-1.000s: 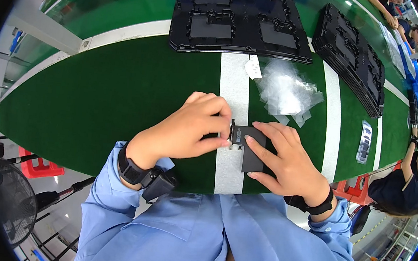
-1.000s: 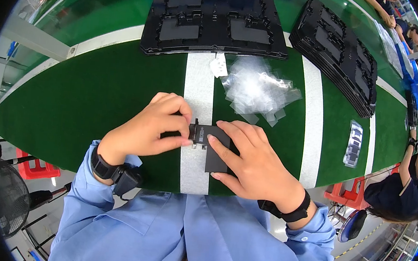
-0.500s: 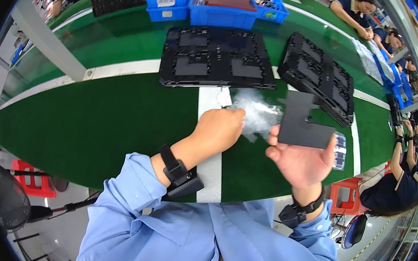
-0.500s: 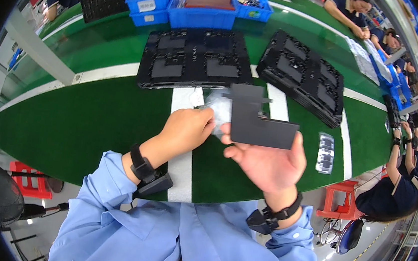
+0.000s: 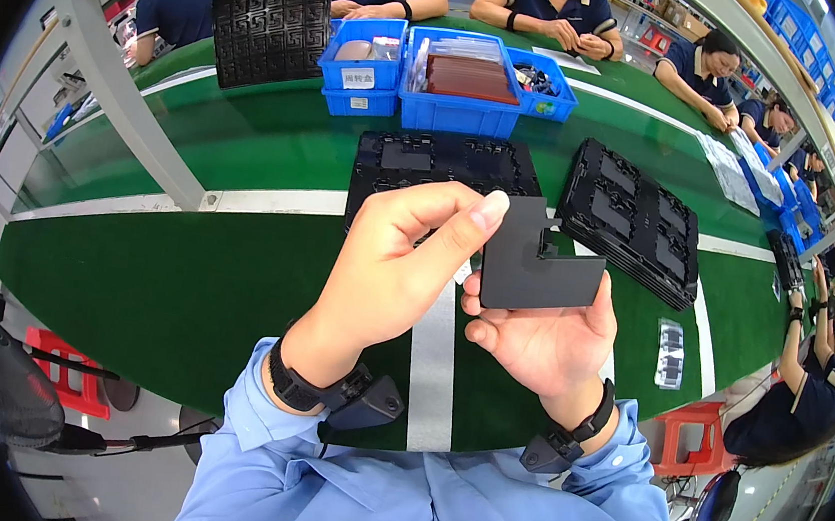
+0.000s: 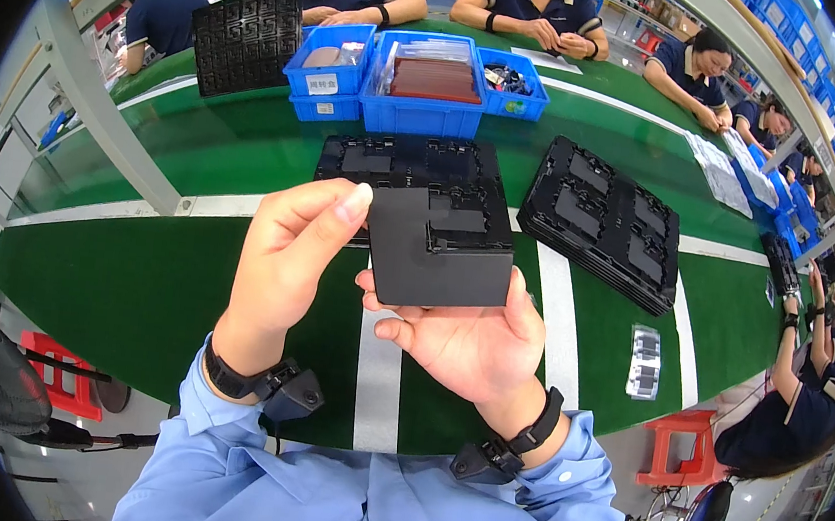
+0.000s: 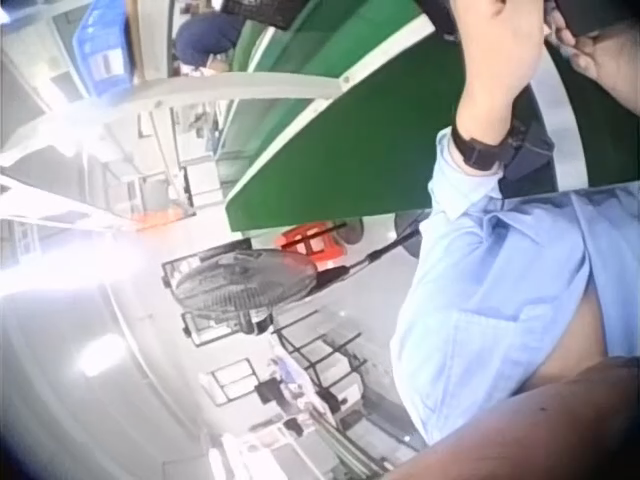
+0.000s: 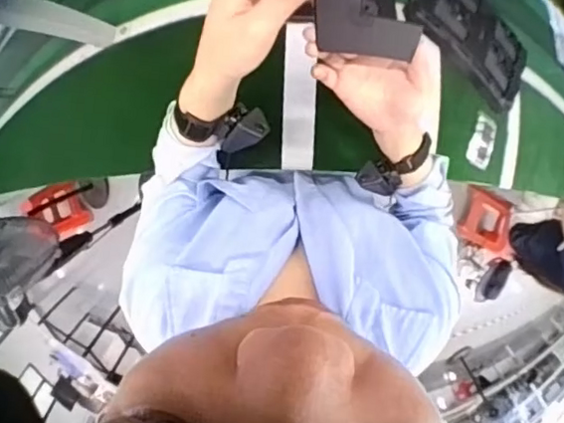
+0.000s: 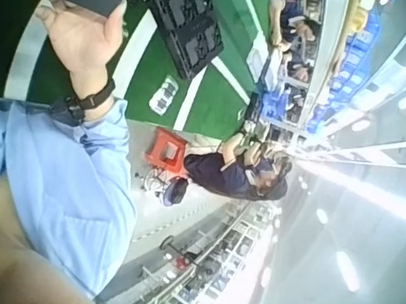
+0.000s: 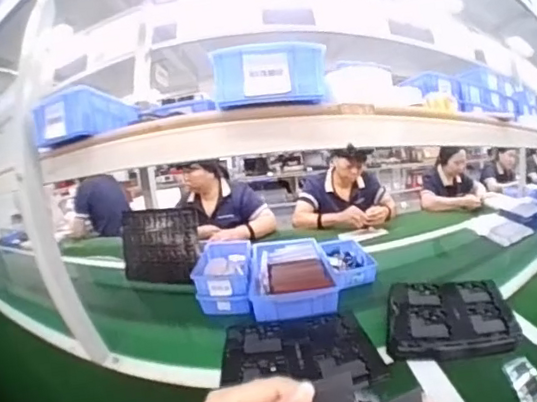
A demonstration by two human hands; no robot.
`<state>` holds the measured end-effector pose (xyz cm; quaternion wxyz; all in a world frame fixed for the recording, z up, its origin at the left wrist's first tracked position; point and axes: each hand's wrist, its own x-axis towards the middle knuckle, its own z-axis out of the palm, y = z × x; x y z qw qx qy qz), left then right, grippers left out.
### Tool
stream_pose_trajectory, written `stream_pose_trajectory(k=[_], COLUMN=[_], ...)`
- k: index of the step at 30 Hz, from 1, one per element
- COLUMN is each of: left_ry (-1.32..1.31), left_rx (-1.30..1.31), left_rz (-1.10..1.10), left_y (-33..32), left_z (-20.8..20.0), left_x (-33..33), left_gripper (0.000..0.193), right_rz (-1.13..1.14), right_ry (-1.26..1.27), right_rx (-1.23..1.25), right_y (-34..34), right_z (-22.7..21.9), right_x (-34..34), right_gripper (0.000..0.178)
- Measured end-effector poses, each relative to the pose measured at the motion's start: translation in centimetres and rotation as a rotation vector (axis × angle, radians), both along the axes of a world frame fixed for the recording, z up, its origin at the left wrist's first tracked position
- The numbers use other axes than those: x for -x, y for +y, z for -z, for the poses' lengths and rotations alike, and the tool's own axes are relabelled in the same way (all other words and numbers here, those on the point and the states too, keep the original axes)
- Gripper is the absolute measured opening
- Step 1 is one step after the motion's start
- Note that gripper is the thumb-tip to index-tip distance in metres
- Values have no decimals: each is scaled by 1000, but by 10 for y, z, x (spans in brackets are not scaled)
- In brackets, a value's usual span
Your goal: Assembling small electronic components and placing them into a protective tray.
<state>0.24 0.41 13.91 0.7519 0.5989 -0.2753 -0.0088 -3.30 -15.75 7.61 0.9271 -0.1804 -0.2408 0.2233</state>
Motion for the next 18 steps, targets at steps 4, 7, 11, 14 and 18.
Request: stream_pose_trajectory(k=[4,7,11,14,18], left_ry=[-77,-109,-59,-137,-91], left_rx=[16,64,114,39,-38], left_rz=[-56,-89,-124,-222,-225], left_y=[9,17,28,37,36], left_z=[-5,-6,-11,-10,-4], left_x=[-12,-19,-24,-29,-31], left_gripper=[22,23,22,19,20], right_rz=[4,-24,106,819,1036], right_ry=[-43,-58,-153,-491,-420], right_rx=[18,20,186,746,878], right_y=[12,20,25,20,26], right_z=[-14,-16,-29,-44,-53], right_x=[-13,-24,-32,-36,-30], right_gripper=[75,76,70,42,21])
